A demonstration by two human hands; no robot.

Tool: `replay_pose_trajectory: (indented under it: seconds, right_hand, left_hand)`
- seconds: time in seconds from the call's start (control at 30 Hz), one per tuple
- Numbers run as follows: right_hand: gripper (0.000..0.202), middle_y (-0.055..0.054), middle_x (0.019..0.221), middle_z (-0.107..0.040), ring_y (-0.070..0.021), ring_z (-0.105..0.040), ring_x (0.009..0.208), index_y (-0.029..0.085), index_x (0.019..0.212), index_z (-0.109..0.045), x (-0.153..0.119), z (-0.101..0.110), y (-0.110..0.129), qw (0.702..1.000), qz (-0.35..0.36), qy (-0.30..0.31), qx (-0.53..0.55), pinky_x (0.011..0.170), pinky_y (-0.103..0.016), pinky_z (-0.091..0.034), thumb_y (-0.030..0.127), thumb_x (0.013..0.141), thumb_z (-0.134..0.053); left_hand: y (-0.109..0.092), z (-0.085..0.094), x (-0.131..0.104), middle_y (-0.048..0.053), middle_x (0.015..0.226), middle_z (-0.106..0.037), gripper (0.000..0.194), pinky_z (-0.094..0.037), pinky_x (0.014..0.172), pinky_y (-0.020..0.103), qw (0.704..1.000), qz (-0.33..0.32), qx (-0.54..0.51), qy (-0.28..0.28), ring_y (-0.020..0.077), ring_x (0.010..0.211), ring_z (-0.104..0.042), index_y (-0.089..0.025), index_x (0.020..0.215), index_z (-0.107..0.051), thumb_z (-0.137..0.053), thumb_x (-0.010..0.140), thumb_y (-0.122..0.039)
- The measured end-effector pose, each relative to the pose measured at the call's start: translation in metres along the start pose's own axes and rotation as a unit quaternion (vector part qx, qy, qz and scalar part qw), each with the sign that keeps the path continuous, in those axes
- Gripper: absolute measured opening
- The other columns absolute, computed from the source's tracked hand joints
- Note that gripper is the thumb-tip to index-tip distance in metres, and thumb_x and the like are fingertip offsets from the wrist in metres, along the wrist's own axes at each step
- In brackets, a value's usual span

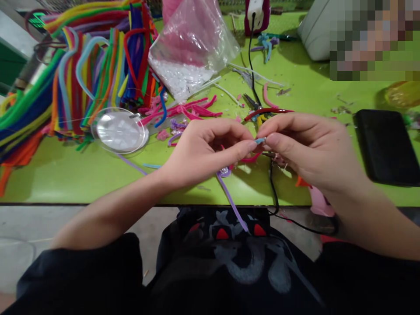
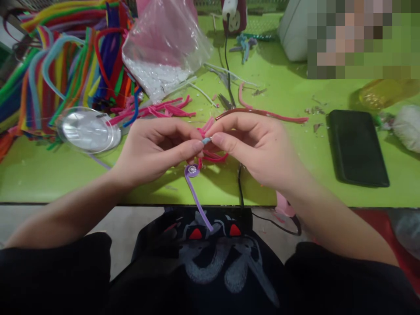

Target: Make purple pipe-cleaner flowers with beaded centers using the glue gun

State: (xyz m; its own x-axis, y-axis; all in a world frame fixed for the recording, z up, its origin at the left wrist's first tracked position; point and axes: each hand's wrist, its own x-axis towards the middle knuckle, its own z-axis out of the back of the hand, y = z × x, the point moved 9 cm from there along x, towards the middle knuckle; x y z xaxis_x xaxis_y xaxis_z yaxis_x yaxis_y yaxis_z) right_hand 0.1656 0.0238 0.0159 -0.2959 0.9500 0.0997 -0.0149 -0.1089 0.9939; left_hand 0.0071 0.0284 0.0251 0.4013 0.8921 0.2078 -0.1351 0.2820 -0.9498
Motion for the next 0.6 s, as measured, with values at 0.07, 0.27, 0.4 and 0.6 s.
replay_pose_trajectory:
  seconds: [0.07, 0.27, 0.4, 0.6]
  right_hand:
    - [0.008, 0.006, 0.101, -0.08, -0.0098, -0.076, 0.093, 0.031, 0.093, -0.083, -0.0012, -0.0009, 0.0015, 1.0, -0.001, 0.0, 0.007, 0.088, -0.022, -0.065, 0.024, 0.098, -0.081]
    - [0.006, 0.006, 0.096, -0.08, -0.0101, -0.076, 0.089, 0.03, 0.093, -0.083, -0.0029, -0.0014, 0.0024, 1.0, -0.006, 0.0, -0.002, 0.083, -0.021, -0.065, 0.025, 0.097, -0.082]
    - [0.005, 0.005, 0.099, -0.081, -0.0114, -0.077, 0.09, 0.028, 0.093, -0.081, 0.0, -0.0009, 0.0019, 1.0, 0.004, 0.006, -0.019, 0.083, -0.023, -0.066, 0.023, 0.096, -0.08]
    - [0.006, 0.002, 0.096, -0.082, -0.0154, -0.079, 0.088, 0.026, 0.091, -0.078, -0.0004, -0.0014, 0.0044, 0.998, 0.013, -0.001, -0.063, 0.081, -0.028, -0.069, 0.021, 0.095, -0.076]
  left_hand:
    - [0.0009, -0.0004, -0.0001, 0.001, 0.074, -0.075, 0.017, -0.049, 0.053, 0.019, 1.0, 0.004, 0.009, 0.003, 0.0077, 0.06, -0.063, -0.016, 0.088, -0.084, -0.082, 0.095, -0.032]
    - [0.0004, -0.0014, -0.0006, 0.0, 0.073, -0.076, 0.017, -0.049, 0.053, 0.018, 1.0, 0.004, 0.019, 0.01, 0.0076, 0.06, -0.063, -0.016, 0.086, -0.084, -0.082, 0.094, -0.032]
    - [0.0017, -0.0011, -0.0007, 0.001, 0.073, -0.076, 0.018, -0.05, 0.053, 0.019, 1.0, 0.017, 0.023, 0.007, 0.0087, 0.06, -0.064, -0.017, 0.087, -0.084, -0.083, 0.093, -0.033]
    - [0.0044, -0.0017, -0.0008, 0.0, 0.071, -0.075, 0.018, -0.049, 0.052, 0.02, 0.999, 0.028, 0.016, 0.011, 0.0094, 0.059, -0.063, -0.018, 0.086, -0.084, -0.086, 0.092, -0.035]
